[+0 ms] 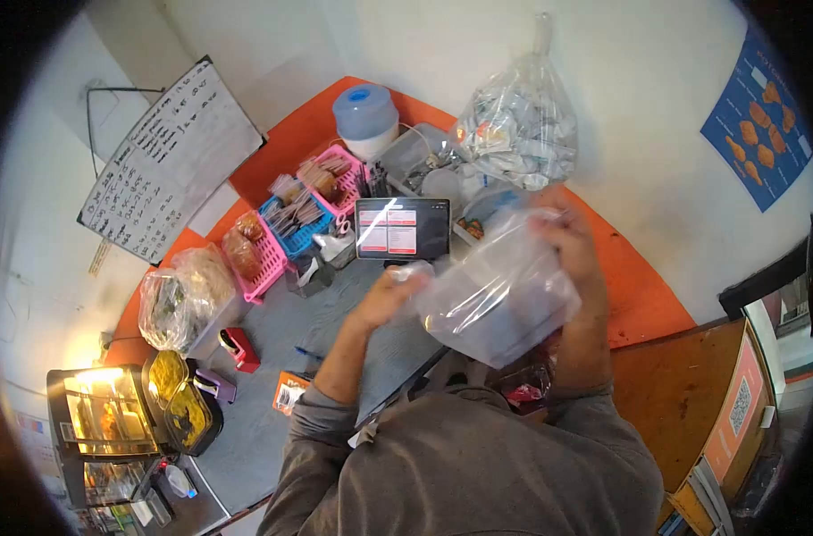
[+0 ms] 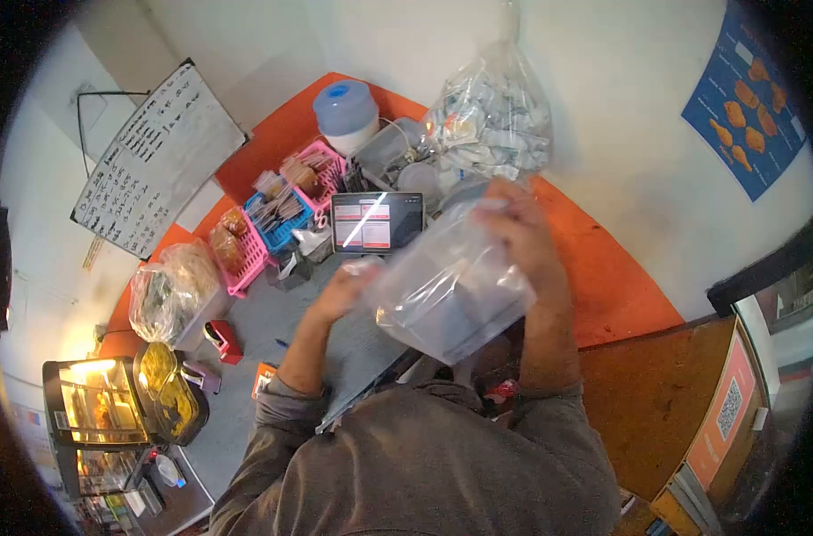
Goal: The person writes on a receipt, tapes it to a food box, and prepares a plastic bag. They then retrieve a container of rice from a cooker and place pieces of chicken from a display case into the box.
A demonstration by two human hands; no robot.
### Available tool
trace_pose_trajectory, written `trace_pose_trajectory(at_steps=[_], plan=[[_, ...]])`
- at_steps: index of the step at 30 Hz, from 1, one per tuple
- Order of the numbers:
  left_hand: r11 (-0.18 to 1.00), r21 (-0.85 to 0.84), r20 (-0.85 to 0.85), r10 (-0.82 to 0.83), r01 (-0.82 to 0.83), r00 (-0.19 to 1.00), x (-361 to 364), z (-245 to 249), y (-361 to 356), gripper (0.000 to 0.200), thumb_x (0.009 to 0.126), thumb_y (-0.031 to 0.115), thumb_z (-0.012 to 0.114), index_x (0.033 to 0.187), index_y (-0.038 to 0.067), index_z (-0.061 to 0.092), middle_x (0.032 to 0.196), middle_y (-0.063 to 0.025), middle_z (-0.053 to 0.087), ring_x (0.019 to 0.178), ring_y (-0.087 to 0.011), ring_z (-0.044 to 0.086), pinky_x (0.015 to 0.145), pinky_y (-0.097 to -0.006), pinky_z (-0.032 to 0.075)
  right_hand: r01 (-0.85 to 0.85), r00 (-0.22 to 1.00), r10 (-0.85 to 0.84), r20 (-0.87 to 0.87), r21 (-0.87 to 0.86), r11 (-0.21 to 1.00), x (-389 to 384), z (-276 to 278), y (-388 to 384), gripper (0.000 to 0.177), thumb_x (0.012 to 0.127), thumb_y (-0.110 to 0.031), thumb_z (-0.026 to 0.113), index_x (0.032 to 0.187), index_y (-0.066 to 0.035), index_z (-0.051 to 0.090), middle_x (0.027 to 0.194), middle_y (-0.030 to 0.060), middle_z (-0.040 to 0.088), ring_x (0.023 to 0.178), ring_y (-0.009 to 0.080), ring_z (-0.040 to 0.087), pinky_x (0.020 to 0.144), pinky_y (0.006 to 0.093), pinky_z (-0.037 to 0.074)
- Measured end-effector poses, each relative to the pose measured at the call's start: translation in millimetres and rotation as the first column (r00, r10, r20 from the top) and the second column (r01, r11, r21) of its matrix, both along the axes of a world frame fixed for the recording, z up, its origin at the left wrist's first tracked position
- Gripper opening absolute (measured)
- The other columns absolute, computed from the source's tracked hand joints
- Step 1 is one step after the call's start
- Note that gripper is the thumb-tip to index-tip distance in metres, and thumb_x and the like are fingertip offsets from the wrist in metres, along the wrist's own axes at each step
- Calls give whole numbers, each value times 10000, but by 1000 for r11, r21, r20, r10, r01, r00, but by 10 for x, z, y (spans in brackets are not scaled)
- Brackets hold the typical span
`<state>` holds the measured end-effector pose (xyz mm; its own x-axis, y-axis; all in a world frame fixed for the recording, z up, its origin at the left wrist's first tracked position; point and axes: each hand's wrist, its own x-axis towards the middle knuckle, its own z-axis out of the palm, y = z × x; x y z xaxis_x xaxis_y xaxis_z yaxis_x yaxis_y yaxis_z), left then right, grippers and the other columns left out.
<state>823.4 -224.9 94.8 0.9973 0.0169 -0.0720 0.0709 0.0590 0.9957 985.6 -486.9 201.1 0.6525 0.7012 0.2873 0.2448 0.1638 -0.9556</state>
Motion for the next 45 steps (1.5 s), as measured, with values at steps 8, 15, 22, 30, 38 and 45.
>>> trace_pose_trajectory(at_steps=[8, 15, 22, 30, 38, 45], plan=[[784, -601, 184, 324, -155, 928, -711, -365, 62, 770, 796, 268, 769, 1426, 65, 376, 1202, -70, 597, 1062, -203, 589, 864, -335, 499, 126, 569, -90, -817, -21, 992, -197, -1045, 290, 244, 1007, -302, 488, 1098, -88, 561, 646, -54, 397, 495, 68, 377, 434, 238, 345], [748, -661, 153, 64, 54, 986, -1040, -199, -21, 861, 717, 111, 832, 1439, 51, 366, 1118, -24, 611, 1012, -141, 574, 889, -283, 454, -36, 776, -13, -631, -64, 997, -347, -1132, -4, 470, 980, -403, 528, 1289, -49, 537, 602, -58, 402, 433, 71, 341, 419, 243, 338], [536, -844, 1, -55, 30, 998, -864, -588, -223, 425, 908, 160, 644, 1292, 18, 531, 1088, -77, 653, 1065, -192, 585, 953, -331, 456, 195, 635, -224, -739, -127, 972, -443, -800, -313, 503, 1010, -423, 447, 1354, -60, 500, 737, -29, 554, 449, 71, 371, 420, 226, 354], [729, -594, -314, 180, -341, 932, -587, -825, -532, 218, 921, 114, 646, 1092, -20, 651, 968, -64, 682, 849, -125, 659, 726, -256, 552, 193, 696, -303, -651, -237, 952, 7, -1644, -940, 575, 978, -482, 493, 1396, -89, 462, 1131, 64, 636, 907, 207, 641, 734, 340, 557], [907, 166, -314, 420, -387, 851, -848, -1279, -519, 235, 955, 173, 607, 1076, -21, 663, 862, -55, 702, 729, -133, 624, 689, -289, 492, 87, 996, -26, 84, -880, 467, 127, -2771, -1046, 595, 884, -391, 634, 1346, -38, 506, 1230, 111, 623, 1116, 242, 589, 935, 379, 475], [955, 282, 49, -114, 96, 992, -1203, -269, -670, 332, 924, 29, 497, 1241, 82, 582, 856, -108, 662, 768, -202, 640, 731, -328, 500, -356, 933, 299, -199, -399, 845, -751, -1859, 492, 690, 828, -340, 742, 1392, -50, 469, 1429, 172, 459, 1276, 279, 475, 1053, 405, 377]])
